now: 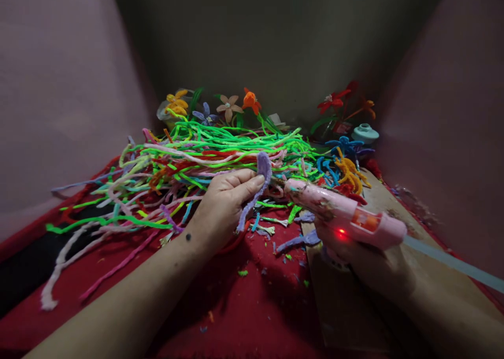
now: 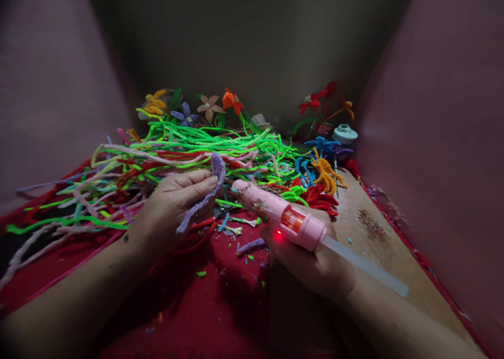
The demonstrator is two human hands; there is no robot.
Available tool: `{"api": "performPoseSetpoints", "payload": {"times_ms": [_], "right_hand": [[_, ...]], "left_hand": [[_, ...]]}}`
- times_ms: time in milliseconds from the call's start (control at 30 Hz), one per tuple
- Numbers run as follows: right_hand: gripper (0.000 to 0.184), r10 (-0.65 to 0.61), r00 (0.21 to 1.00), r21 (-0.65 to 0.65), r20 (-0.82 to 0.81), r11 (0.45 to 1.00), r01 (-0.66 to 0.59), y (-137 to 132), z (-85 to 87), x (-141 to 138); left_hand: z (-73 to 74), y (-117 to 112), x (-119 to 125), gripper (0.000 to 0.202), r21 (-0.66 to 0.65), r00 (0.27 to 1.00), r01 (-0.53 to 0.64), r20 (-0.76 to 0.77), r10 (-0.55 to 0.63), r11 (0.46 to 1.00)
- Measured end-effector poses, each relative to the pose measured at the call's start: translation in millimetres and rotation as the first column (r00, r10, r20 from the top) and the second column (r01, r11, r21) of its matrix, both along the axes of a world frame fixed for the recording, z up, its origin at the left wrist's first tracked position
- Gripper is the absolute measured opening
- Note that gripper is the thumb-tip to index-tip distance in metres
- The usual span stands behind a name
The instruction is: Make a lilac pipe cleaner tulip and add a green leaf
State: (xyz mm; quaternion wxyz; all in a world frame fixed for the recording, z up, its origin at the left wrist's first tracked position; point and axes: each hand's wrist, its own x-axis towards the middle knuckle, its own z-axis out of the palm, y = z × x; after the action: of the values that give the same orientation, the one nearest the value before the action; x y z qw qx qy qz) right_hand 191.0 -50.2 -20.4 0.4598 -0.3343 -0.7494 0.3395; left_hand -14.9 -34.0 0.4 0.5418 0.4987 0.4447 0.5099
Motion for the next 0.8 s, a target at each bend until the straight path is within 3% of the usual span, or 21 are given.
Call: {"api": "performPoseSetpoints", "payload": {"times_ms": [133, 400, 600, 800], "right_hand": [[0.05, 0.061, 0.996, -0.03, 0.07, 0.998, -0.059, 1.1, -2.1, 1.3], [0.047, 0.177, 0.984, -0.013, 0.021, 0.984, -0.176, 1.9, -6.0, 3.6], [0.044, 0.127, 0.992, -0.093, -0.024, 0.987, -0.129, -1.1, -1.1, -0.6], [0.043, 0.127, 0.991, -0.088, -0.04, 0.988, -0.13, -1.1, -2.4, 0.2]], "left_hand": [[-0.8, 0.5, -0.3, 0.022, 0.007, 1.0, 0.006, 0.019, -0.006, 1.0], [-2.1, 1.4, 0.7, 0.023, -0.004, 0.999, -0.025, 0.047, 0.026, 1.0], [-1.1, 0.6, 0.2, 0.025, 0.01, 0.999, -0.019, 0.037, 0.019, 1.0], [-0.9, 1.4, 0.3, 0.022, 0.028, 0.999, 0.0, 0.037, -0.001, 1.0]]}}
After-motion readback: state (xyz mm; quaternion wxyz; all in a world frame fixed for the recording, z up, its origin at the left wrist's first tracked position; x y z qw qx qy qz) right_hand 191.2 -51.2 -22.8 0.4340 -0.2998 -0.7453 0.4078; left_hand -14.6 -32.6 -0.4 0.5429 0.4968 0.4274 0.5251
